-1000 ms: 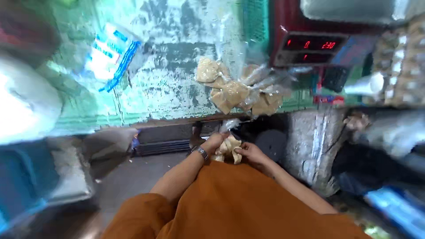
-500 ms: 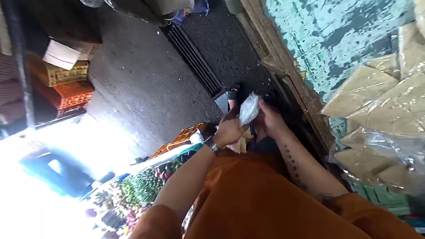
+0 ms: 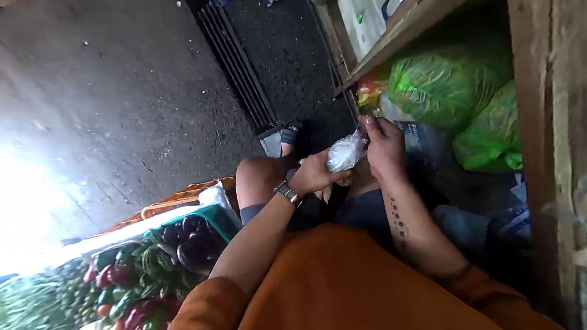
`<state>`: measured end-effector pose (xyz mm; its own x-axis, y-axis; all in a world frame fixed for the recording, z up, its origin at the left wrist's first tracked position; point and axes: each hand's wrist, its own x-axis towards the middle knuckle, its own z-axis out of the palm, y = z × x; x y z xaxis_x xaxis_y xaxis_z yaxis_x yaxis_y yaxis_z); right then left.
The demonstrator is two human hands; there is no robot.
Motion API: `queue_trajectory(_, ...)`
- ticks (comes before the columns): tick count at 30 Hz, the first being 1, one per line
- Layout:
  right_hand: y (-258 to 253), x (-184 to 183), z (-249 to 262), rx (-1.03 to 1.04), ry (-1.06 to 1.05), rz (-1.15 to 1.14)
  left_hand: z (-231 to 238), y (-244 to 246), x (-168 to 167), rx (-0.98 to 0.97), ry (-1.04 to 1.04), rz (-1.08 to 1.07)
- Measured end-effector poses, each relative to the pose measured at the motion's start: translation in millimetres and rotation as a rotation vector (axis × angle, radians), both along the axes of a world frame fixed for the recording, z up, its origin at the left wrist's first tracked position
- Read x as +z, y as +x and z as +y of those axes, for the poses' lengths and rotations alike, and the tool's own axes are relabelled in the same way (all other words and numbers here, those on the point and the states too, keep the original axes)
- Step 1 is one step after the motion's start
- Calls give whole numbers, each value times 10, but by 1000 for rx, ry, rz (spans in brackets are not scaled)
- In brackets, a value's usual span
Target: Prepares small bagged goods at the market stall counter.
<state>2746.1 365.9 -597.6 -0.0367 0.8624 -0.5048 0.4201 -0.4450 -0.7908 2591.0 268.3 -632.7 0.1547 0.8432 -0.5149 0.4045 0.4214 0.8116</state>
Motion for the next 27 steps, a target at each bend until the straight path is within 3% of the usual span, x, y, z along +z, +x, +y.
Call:
queue_trajectory(2, 56, 109, -243, 134, 13, -44, -298, 147, 95, 96, -13, -133)
queue_trajectory(4, 90, 358, -506, 229, 70, -97, -642, 266, 394, 176, -12, -216)
queue_trajectory(8, 220, 709, -869, 284, 184, -228, -1130, 376, 574, 197, 196, -167)
queue_trajectory(11, 312, 730, -992, 231, 151, -214, -1132, 335, 550, 100, 330, -101)
queue_trajectory(15, 337, 773, -1163, 165, -47, -106, -1285, 327, 676, 78, 437, 23)
queue_trajectory(20, 115, 672, -1323, 147, -253, -151, -1371, 285, 440, 166, 396, 79)
queue_trajectory(27, -42, 485, -1458, 140, -277, -277, -1382, 387, 381, 255, 304, 151)
